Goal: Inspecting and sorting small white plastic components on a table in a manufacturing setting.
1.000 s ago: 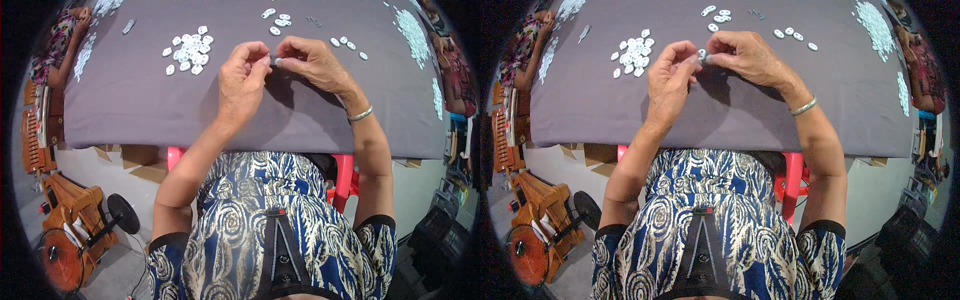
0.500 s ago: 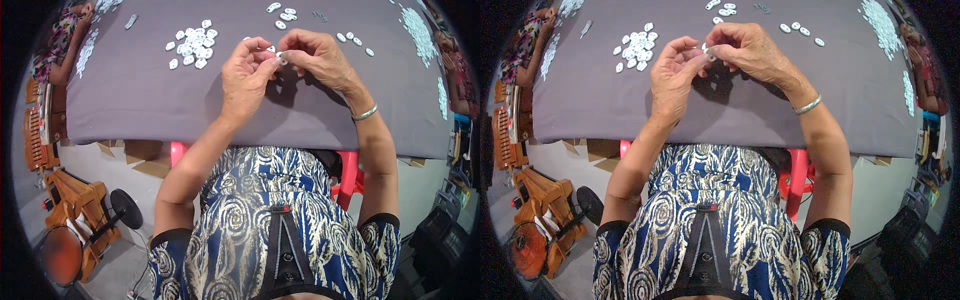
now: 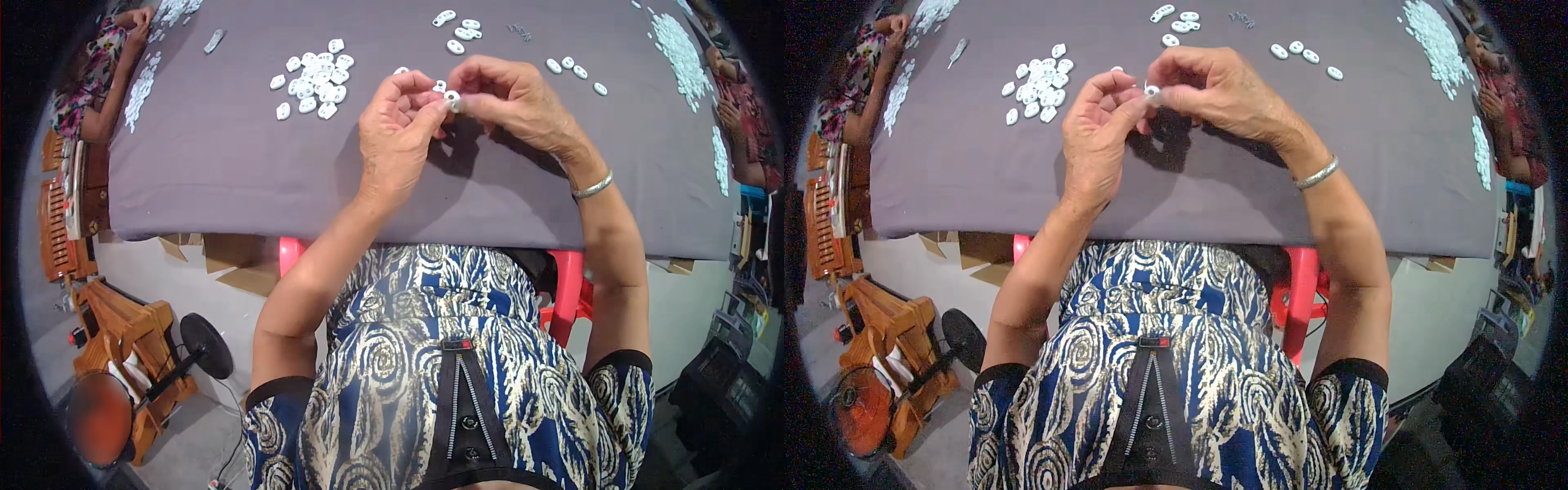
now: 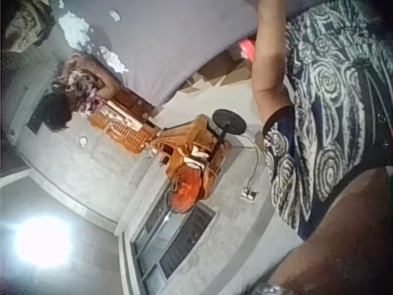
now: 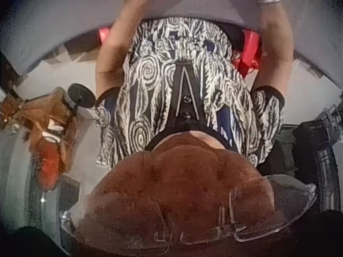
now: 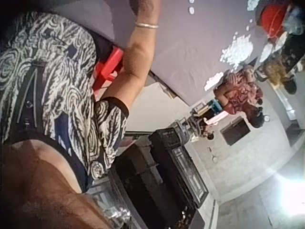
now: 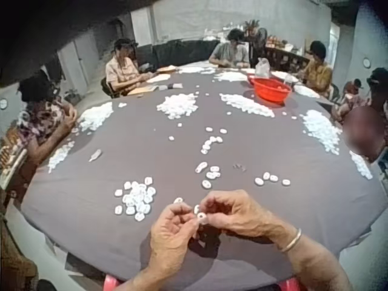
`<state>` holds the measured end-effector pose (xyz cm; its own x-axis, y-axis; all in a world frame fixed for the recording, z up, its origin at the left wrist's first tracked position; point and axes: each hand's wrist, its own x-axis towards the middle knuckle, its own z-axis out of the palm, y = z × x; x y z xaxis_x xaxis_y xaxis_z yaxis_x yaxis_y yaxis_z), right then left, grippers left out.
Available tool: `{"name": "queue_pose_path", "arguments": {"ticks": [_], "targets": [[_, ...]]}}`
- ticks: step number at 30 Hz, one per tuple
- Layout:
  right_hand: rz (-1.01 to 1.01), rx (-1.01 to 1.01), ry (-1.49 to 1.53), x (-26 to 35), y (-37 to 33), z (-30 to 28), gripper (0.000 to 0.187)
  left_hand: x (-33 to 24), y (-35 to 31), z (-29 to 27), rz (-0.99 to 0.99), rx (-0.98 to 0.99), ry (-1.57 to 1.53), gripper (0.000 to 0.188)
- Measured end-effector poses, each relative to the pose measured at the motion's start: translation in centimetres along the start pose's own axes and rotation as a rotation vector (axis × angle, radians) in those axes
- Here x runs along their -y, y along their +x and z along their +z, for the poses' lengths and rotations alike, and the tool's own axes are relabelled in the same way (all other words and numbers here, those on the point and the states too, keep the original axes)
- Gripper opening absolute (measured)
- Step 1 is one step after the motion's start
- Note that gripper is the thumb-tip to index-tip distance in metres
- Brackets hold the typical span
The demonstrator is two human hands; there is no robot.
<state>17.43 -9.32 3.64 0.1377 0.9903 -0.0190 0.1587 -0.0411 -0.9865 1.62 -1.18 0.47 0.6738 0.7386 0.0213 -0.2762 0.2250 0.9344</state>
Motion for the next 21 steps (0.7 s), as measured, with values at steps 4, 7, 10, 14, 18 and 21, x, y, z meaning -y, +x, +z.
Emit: {"name": "queue_pose_path", "arguments": {"ticks": [4,7,10,14,18,21], "targets": [[-0.010,0.021,-0.082,-0.1,0.1,-0.2,0.010,-0.4,-0.1,0.2,-0.001,0.012,0.047,0.023],[-0.039,0.069,-0.184,0.0,0.3,-0.5,0.010,-0.5,-0.3,0.4,0.022,-0.028,0.101,0.020],[-0.060,0.172,-0.433,0.5,0.1,-1.0,0.013,-0.9,0.1,-0.1,0.028,-0.062,0.115,0.014],[-0.079,0.140,-0.592,0.7,0.0,-0.9,0.014,-1.3,0.9,-1.3,0.082,-0.093,0.138,0.012],[-0.040,-0.058,-0.568,0.3,0.1,-2.0,0.013,-0.9,1.4,-1.9,0.036,-0.083,0.063,0.012],[-0.069,-0.315,-0.586,-0.4,1.3,-3.5,0.014,-0.4,1.4,-1.9,0.025,-0.119,0.081,0.011]]}}
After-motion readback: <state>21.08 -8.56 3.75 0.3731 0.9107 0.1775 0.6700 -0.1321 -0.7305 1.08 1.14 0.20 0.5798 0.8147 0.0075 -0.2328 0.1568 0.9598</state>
